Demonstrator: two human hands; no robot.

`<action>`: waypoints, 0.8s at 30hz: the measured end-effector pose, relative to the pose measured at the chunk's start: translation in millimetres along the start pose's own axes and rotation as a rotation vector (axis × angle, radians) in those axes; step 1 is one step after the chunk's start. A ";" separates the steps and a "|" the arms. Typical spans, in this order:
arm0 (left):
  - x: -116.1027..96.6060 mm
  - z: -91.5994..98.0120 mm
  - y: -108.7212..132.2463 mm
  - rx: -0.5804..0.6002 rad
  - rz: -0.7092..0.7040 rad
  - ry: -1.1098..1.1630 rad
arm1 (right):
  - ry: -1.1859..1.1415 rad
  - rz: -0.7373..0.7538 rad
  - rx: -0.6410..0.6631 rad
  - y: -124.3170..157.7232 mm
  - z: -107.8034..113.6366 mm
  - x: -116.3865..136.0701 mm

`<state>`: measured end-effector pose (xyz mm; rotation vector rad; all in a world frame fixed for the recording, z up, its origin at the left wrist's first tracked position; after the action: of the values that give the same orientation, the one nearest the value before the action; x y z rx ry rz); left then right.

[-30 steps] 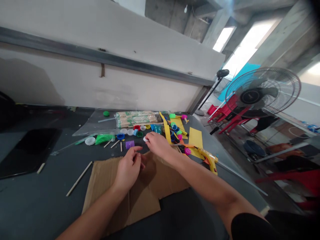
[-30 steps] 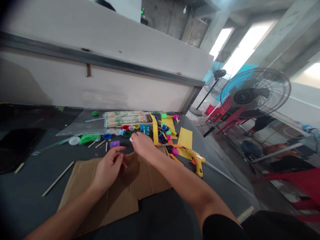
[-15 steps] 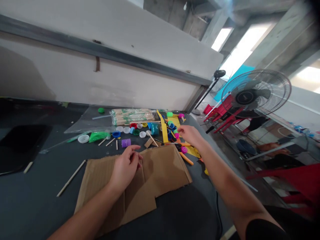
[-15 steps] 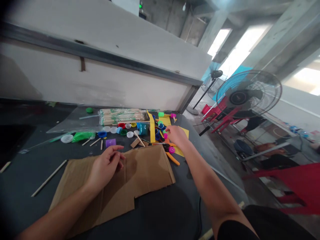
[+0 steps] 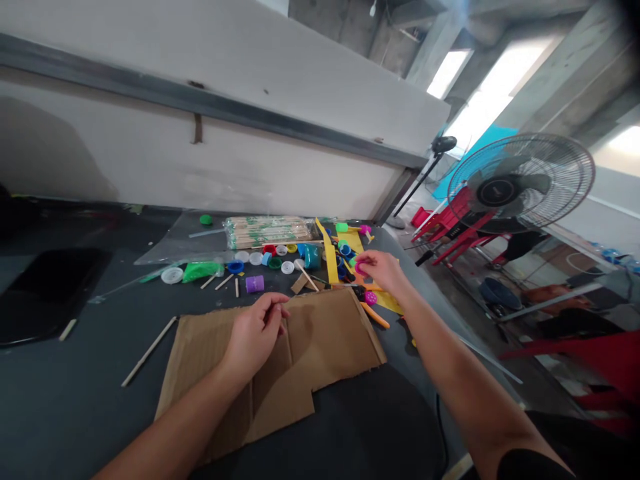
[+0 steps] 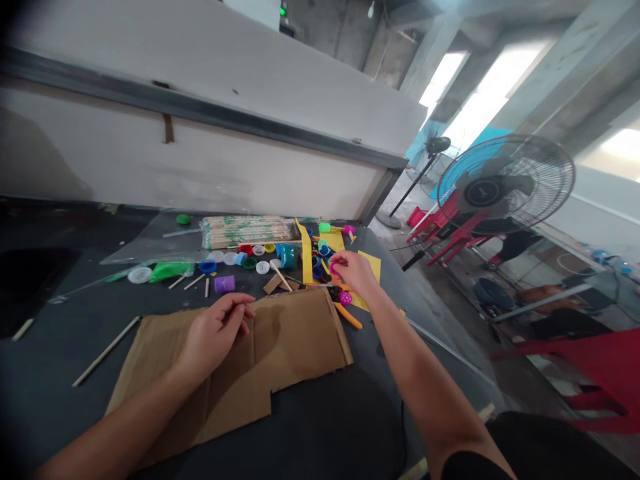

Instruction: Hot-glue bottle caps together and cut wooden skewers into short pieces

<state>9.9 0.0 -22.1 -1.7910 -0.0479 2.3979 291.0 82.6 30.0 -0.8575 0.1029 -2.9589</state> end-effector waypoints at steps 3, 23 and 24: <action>-0.8 -1.8 0.9 0.029 -0.033 -0.016 | -0.431 -0.036 0.090 25.5 -11.3 31.6; -4.7 -0.5 0.8 -0.025 -0.015 -0.090 | -0.033 0.035 -0.120 8.9 -18.9 39.0; -4.7 -0.4 0.5 -0.032 -0.023 -0.087 | 0.109 0.030 -0.151 -4.0 -10.8 27.6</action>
<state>11.5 -1.2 -17.8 -1.6888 -0.1170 2.4720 261.8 85.1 35.8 -0.7017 0.3457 -2.9988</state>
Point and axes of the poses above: each hand's wrist, its own y-axis away from the middle knuckle, its own z-axis out of the back of the hand, x = y × z, the point moved 5 cm from there along -y, towards the middle knuckle
